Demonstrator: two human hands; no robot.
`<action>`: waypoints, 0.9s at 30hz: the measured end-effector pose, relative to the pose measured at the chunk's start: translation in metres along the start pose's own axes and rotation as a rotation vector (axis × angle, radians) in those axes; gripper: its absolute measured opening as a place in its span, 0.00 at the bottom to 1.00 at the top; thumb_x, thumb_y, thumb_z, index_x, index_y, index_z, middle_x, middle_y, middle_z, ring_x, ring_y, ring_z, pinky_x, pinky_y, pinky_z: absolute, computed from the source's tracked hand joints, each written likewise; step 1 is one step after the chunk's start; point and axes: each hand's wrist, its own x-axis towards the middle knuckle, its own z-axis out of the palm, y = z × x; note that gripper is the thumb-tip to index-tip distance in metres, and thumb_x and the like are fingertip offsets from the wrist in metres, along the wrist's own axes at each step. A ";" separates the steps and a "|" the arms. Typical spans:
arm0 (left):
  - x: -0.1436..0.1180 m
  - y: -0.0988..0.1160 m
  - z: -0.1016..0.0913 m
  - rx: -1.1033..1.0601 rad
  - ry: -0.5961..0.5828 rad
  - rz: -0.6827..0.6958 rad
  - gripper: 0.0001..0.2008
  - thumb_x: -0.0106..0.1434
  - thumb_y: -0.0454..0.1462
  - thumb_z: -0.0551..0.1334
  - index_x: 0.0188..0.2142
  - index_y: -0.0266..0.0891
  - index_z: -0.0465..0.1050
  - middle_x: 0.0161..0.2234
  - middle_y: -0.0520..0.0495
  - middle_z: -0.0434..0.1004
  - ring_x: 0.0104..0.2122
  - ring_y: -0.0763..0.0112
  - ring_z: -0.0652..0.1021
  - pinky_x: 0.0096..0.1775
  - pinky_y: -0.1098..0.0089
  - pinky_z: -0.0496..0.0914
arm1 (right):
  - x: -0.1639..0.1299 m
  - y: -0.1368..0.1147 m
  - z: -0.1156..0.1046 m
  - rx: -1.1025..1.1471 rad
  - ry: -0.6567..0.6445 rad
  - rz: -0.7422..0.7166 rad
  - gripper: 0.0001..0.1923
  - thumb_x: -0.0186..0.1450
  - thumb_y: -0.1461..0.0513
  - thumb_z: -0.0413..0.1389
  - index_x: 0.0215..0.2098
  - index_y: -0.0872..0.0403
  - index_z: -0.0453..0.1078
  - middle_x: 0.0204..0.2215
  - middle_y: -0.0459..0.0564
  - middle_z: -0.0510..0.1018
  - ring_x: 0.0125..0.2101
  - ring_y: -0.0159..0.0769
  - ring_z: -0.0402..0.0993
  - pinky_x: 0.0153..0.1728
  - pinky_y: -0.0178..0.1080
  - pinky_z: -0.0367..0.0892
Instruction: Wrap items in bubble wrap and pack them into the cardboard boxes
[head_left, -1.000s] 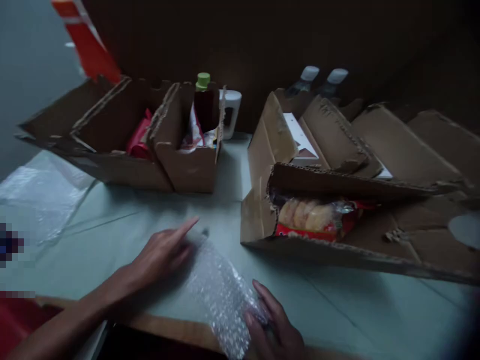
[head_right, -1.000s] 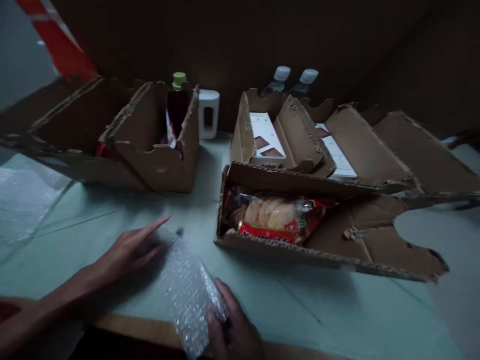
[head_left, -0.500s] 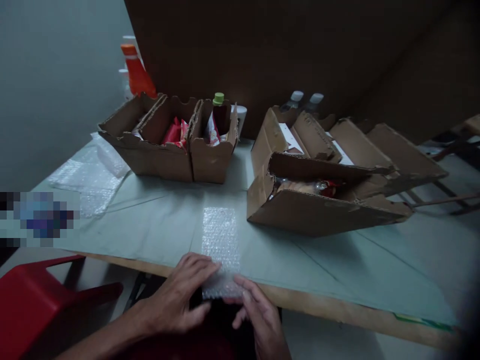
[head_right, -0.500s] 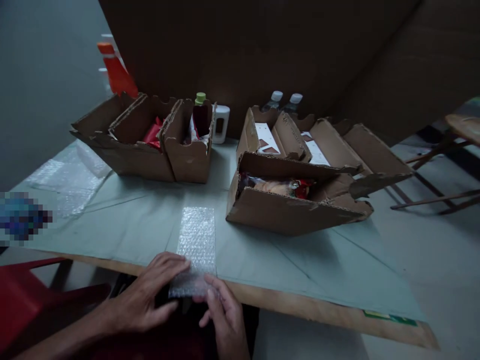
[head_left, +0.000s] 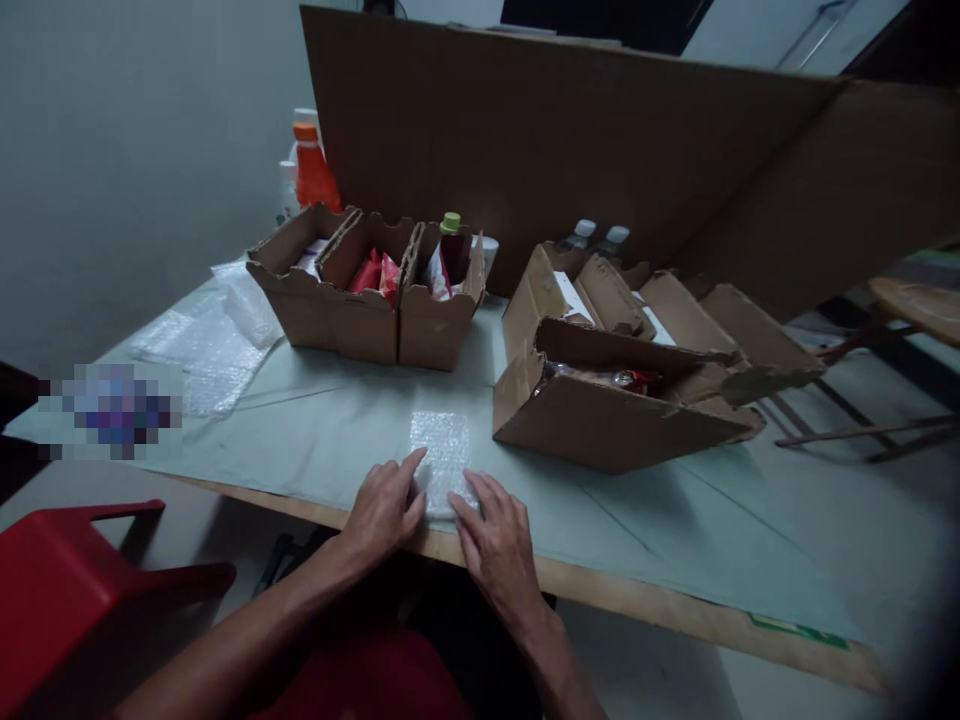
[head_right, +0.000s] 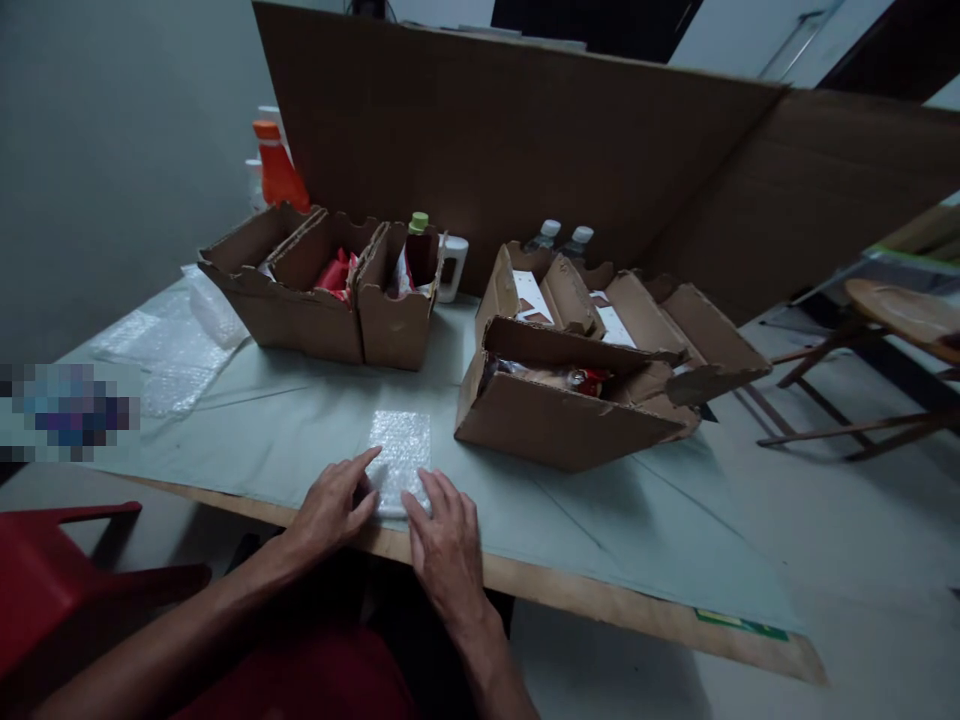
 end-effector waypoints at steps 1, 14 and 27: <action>-0.002 0.001 -0.002 0.006 0.029 0.024 0.27 0.64 0.33 0.58 0.63 0.37 0.62 0.38 0.43 0.77 0.38 0.58 0.75 0.44 0.58 0.70 | 0.004 0.000 0.002 -0.004 -0.006 -0.025 0.19 0.67 0.71 0.52 0.52 0.50 0.73 0.58 0.53 0.74 0.59 0.49 0.66 0.53 0.52 0.63; 0.010 -0.004 -0.001 -0.023 0.036 0.126 0.22 0.64 0.32 0.59 0.58 0.40 0.69 0.39 0.44 0.79 0.39 0.60 0.75 0.45 0.58 0.68 | 0.011 -0.006 -0.015 0.059 0.052 0.114 0.15 0.72 0.63 0.50 0.54 0.50 0.71 0.50 0.55 0.78 0.50 0.45 0.72 0.50 0.48 0.64; -0.020 0.014 -0.025 -1.300 -0.049 -0.554 0.27 0.57 0.44 0.70 0.53 0.36 0.71 0.52 0.36 0.76 0.51 0.56 0.77 0.51 0.58 0.71 | 0.023 -0.012 -0.004 0.413 -0.009 0.414 0.14 0.71 0.57 0.51 0.48 0.53 0.75 0.41 0.52 0.82 0.41 0.41 0.77 0.41 0.41 0.70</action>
